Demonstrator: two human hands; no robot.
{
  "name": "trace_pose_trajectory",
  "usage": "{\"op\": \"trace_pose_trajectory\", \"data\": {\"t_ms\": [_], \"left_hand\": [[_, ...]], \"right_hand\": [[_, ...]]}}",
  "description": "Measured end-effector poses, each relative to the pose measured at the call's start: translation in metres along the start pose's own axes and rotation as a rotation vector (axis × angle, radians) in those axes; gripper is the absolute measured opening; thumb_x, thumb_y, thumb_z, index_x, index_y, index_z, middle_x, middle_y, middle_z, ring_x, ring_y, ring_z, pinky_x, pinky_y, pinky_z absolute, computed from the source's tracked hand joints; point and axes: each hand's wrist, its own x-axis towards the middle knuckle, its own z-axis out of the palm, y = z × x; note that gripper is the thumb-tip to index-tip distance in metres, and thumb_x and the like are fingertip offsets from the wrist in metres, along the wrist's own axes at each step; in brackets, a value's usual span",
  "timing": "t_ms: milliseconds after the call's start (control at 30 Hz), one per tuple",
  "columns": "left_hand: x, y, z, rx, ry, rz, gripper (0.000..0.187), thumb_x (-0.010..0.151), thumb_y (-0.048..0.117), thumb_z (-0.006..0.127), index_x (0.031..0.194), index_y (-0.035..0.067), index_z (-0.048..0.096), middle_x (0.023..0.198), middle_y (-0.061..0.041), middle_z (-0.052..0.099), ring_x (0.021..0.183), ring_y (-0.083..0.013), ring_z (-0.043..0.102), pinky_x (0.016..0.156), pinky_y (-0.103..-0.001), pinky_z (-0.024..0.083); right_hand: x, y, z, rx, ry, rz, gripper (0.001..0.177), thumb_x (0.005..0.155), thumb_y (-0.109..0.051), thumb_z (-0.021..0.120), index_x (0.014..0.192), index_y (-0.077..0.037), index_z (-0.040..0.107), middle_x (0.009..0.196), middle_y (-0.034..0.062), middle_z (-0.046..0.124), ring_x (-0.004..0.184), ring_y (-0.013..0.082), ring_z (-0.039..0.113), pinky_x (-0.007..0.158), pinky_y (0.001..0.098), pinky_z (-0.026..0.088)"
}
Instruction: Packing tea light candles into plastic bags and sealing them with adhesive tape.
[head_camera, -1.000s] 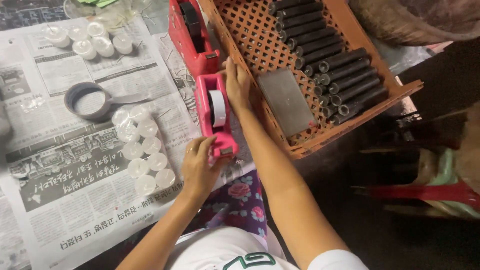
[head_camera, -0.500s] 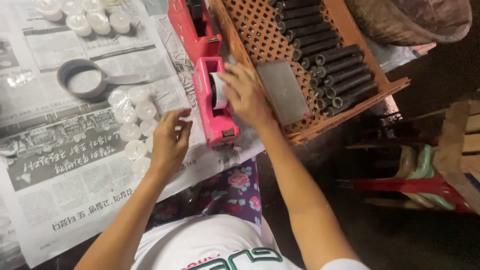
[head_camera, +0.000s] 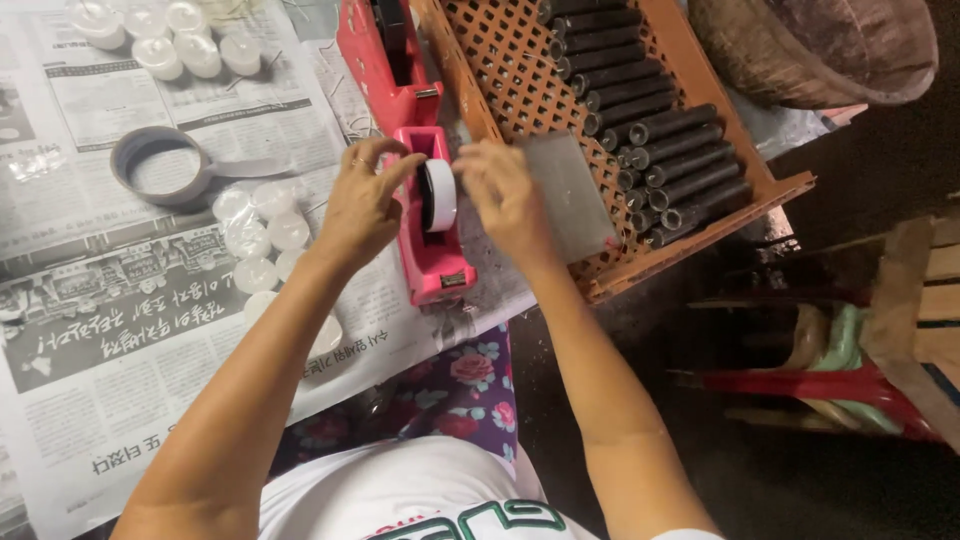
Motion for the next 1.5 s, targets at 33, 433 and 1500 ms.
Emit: {"op": "trace_pose_trajectory", "data": {"t_ms": [33,433,1500], "left_hand": [[0.001,-0.005,0.002,0.053,-0.009,-0.006,0.071,0.071,-0.009,0.061,0.136,0.018,0.065,0.131,-0.010,0.054,0.126,-0.0400,0.050,0.108,-0.050,0.045],[-0.007,0.031,-0.016,-0.117,-0.071,-0.126,0.082,0.074,-0.013,0.056,0.143,0.032,0.060,0.149,-0.015,0.044,0.135,-0.0487,0.044,0.112,-0.057,0.042],[0.001,0.020,-0.015,-0.246,-0.110,-0.271,0.080,0.079,-0.012,0.047,0.141,0.035,0.062,0.157,-0.011,0.039,0.141,-0.0443,0.040,0.114,-0.055,0.041]], "right_hand": [[-0.004,-0.005,-0.005,-0.003,-0.105,-0.040,0.015,0.103,-0.016,0.061,0.110,-0.014,0.075,0.116,0.0069,0.068,0.115,0.0310,0.062,0.100,0.0417,0.049],[0.010,0.035,0.022,0.026,-0.113,0.076,0.017,0.103,-0.023,0.065,0.111,-0.016,0.078,0.113,0.0090,0.072,0.107,0.0309,0.068,0.092,0.0405,0.055],[-0.019,-0.027,-0.024,0.003,-0.116,-0.090,0.022,0.097,-0.012,0.070,0.118,-0.008,0.075,0.120,0.0121,0.072,0.116,0.0326,0.066,0.106,0.0441,0.048]]}}
